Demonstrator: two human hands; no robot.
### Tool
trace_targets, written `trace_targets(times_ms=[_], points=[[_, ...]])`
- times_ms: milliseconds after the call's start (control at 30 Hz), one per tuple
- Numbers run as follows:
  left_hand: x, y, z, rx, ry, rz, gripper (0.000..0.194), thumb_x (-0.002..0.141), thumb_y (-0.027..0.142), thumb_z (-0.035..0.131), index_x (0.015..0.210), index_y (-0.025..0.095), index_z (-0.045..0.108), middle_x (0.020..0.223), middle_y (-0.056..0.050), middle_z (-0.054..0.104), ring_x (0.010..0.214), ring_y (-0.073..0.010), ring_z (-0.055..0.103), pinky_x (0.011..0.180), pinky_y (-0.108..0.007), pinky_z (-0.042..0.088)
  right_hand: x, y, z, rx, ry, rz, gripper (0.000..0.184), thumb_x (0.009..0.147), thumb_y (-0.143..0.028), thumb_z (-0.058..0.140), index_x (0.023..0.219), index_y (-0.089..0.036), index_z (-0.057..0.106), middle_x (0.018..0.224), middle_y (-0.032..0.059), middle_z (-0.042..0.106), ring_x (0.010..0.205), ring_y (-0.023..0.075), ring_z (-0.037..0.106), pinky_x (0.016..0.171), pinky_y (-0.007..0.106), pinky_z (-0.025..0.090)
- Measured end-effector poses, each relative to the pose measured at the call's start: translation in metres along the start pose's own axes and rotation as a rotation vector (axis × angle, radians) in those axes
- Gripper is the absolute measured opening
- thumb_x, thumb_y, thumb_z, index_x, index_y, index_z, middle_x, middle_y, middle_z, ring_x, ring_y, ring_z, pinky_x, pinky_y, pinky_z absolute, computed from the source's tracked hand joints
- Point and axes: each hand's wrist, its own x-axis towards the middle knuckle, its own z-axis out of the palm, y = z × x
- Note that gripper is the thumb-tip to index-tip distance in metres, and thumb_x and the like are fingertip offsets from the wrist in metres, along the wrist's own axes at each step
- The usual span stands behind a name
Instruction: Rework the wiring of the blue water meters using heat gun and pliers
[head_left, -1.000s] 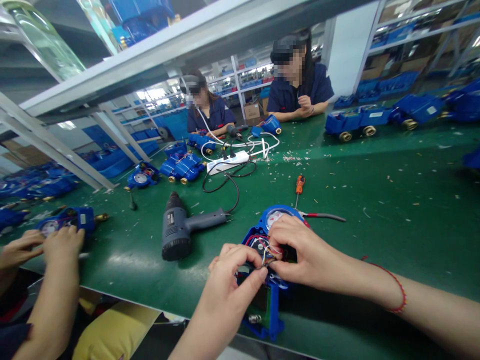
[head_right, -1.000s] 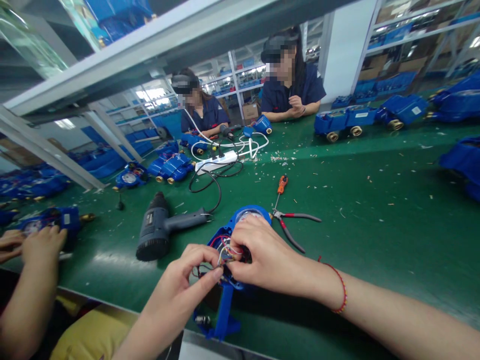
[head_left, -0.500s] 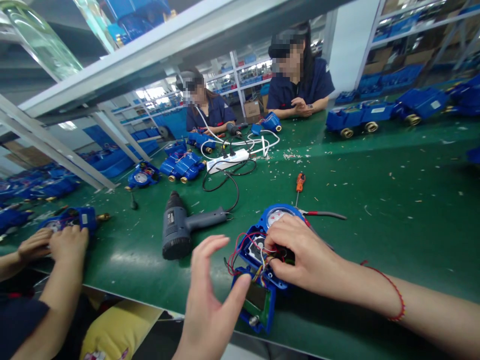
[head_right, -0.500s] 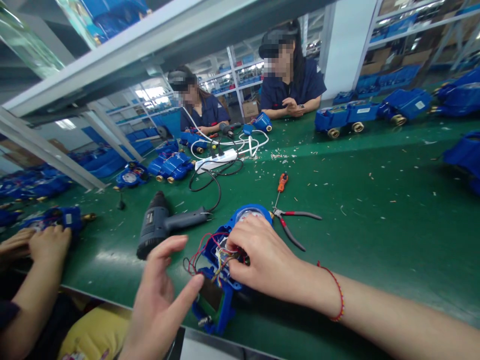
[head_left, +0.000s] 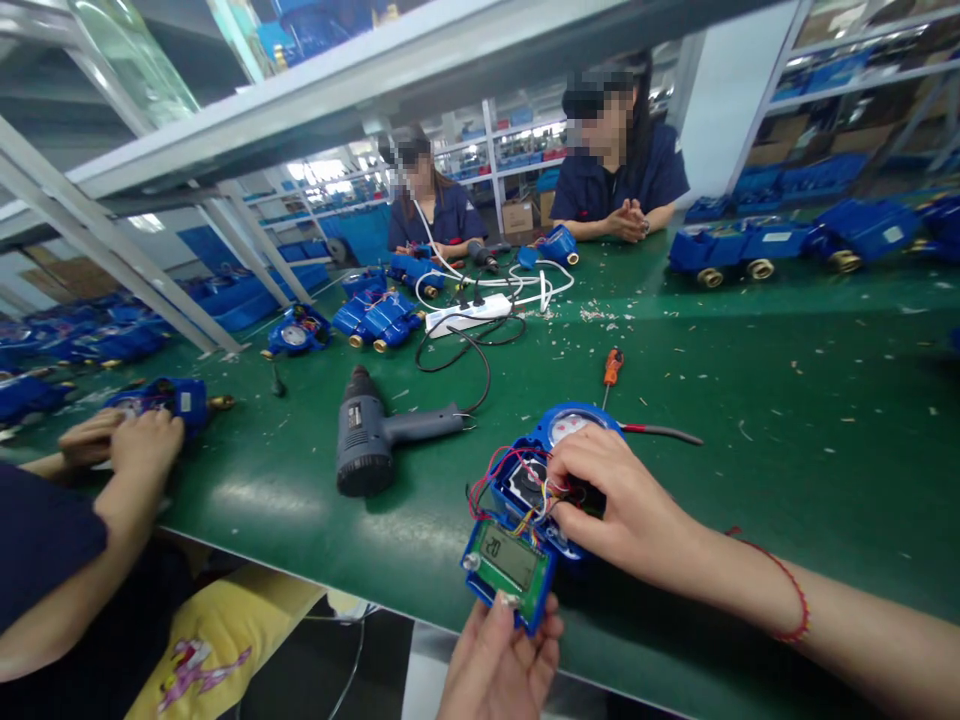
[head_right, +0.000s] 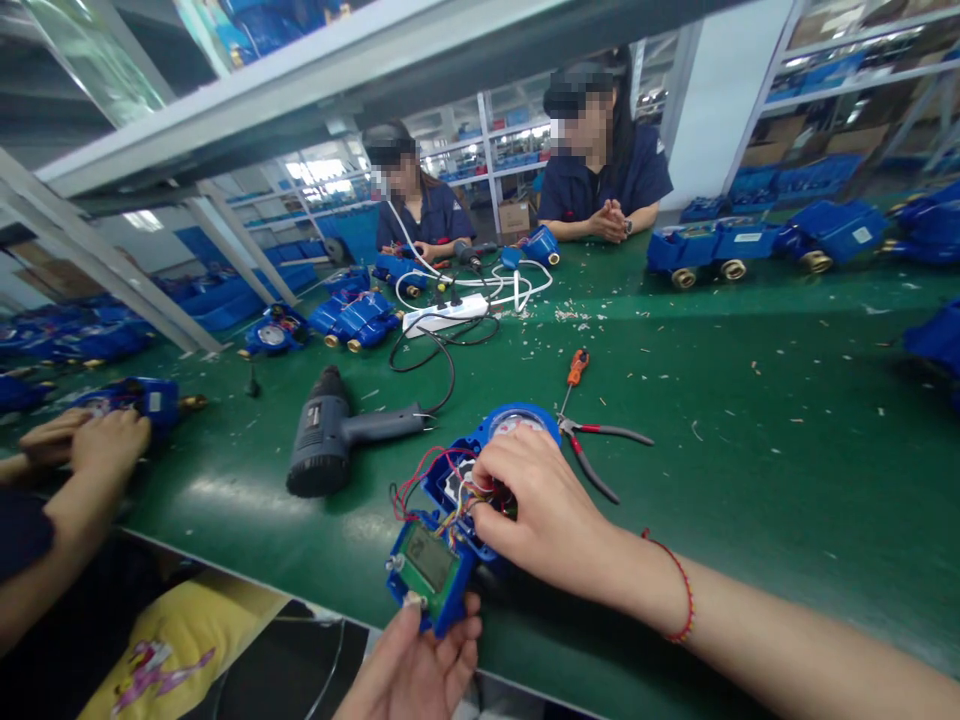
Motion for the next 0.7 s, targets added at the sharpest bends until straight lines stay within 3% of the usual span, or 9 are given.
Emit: trace_targets(times_ms=[100,167,267,333,500,700], points=[[-0.004,0.014,0.010,0.096,0.096,0.254,0.033,0.065,0.036,0.084,0.089,0.019,0.070,0.087,-0.004,0.076,0.073,-0.0136,0.067,0.067,-0.023,0.050,0.000,0.001,0.001,0.014,-0.003,0.011,0.010,0.076,-0.010,0.055,0.074,-0.018,0.049,0.078,0.0025,0.056,0.079,0.0178,0.045,0.075,0.034,0.034],[-0.008,0.026,0.019,0.230,0.117,0.452,0.041,0.060,0.030,0.087,0.093,0.019,0.066,0.093,-0.005,0.075,0.083,-0.0170,0.068,0.074,-0.025,0.052,0.000,0.001,0.000,0.025,-0.002,0.008,0.011,0.077,-0.009,0.055,0.074,-0.018,0.049,0.078,0.0022,0.056,0.079,0.0177,0.045,0.074,0.034,0.034],[-0.009,0.049,0.035,0.446,0.102,0.596,0.046,0.056,0.025,0.089,0.092,0.018,0.061,0.089,-0.004,0.075,0.083,-0.0199,0.069,0.077,-0.028,0.054,0.001,0.001,-0.001,0.046,0.004,-0.008,0.010,0.078,-0.010,0.053,0.075,-0.018,0.049,0.078,0.0027,0.055,0.079,0.0180,0.045,0.075,0.034,0.035],[-0.004,0.066,0.045,0.548,0.035,0.606,0.046,0.057,0.025,0.087,0.093,0.017,0.061,0.088,-0.005,0.074,0.081,-0.0199,0.069,0.074,-0.028,0.054,0.002,0.001,-0.002,0.053,0.001,-0.013,0.008,0.080,-0.011,0.054,0.076,-0.018,0.050,0.080,0.0037,0.056,0.081,0.0189,0.046,0.076,0.035,0.036],[0.017,0.104,0.064,0.650,-0.192,0.461,0.045,0.064,0.029,0.081,0.103,0.014,0.064,0.094,-0.008,0.074,0.082,-0.0212,0.070,0.073,-0.028,0.054,0.003,0.005,-0.003,0.043,-0.018,-0.012,0.003,0.083,-0.016,0.056,0.081,-0.017,0.053,0.083,0.0051,0.057,0.082,0.0196,0.047,0.076,0.036,0.037],[0.046,0.119,0.066,0.571,-0.292,0.343,0.031,0.067,0.027,0.076,0.095,0.016,0.069,0.087,-0.005,0.075,0.076,-0.0182,0.070,0.068,-0.025,0.055,-0.001,0.002,0.001,-0.054,0.058,0.047,0.007,0.084,-0.021,0.056,0.090,-0.019,0.056,0.096,0.0084,0.059,0.094,0.0244,0.047,0.083,0.043,0.036]])
